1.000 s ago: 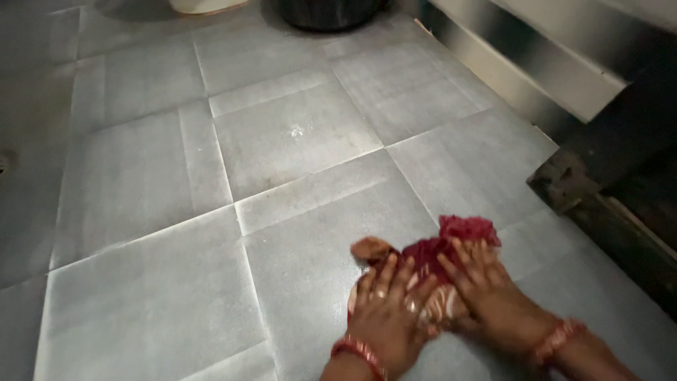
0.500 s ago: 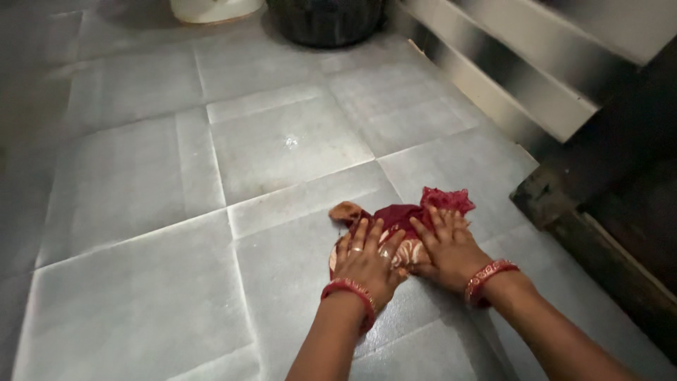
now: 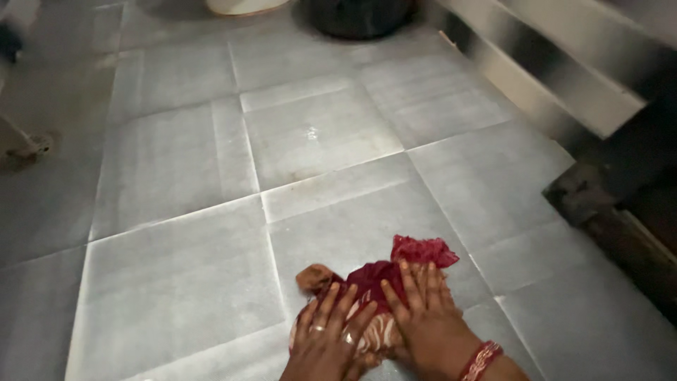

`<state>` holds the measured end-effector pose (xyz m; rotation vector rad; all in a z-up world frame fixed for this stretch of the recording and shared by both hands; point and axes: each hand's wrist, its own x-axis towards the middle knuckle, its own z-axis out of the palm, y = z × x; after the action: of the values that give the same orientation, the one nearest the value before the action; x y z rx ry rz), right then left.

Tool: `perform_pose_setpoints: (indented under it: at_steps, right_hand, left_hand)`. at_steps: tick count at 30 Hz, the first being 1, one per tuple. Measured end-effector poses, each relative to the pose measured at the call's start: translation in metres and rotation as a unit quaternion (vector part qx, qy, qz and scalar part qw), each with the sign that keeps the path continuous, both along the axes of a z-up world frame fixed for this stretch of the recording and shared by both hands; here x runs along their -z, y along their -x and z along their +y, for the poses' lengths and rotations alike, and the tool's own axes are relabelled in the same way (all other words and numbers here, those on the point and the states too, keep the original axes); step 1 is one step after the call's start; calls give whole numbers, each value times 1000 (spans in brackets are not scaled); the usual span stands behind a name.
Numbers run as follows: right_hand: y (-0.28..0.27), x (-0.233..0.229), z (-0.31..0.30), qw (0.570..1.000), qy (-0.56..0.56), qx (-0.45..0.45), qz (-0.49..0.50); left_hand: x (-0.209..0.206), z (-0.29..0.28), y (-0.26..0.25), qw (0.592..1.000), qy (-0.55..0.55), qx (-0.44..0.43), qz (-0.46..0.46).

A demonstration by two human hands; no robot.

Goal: The person scrubs a tiled floor by hand using a piece of cloth soaked in soapy water from a small red bucket.

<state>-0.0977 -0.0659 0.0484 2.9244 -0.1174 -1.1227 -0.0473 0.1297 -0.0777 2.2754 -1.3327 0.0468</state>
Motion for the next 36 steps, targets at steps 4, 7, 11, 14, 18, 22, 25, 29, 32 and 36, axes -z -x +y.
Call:
perform_pose_setpoints:
  at_steps: [4, 7, 11, 14, 18, 22, 25, 29, 32, 36]
  right_hand:
    - [-35, 19, -17, 996, 0, -22, -92]
    - [-72, 36, -33, 995, -18, -2, -102]
    - [-126, 54, -52, 990, -17, 8, -140]
    - [-154, 57, -61, 988, -15, 5, -152]
    - [-156, 54, -55, 991, 8, 12, -130]
    - [-120, 63, -23, 980, 0, -12, -196]
    - [-93, 51, 14, 983, -24, -34, -176]
    - [-65, 30, 82, 988, -64, -65, -121]
    - [-63, 25, 108, 982, -89, -96, -135]
    - [-85, 32, 116, 973, -124, -98, -170]
  left_hand:
    - [-46, -18, -34, 993, -81, -24, 79]
    - [-72, -28, -72, 982, -113, -58, 138]
    - [-90, -48, -121, 956, -193, -100, 197]
    - [-92, -55, -140, 949, -200, -119, 213]
    - [-88, -55, -139, 954, -183, -124, 202]
    - [-67, -27, -112, 965, -158, -135, 161]
    - [-38, 21, -80, 990, -74, -103, 59]
    - [4, 87, -41, 988, -72, -138, -8]
    - [13, 118, -37, 979, -96, -178, -7]
    - [-8, 134, -54, 982, -104, -157, 6]
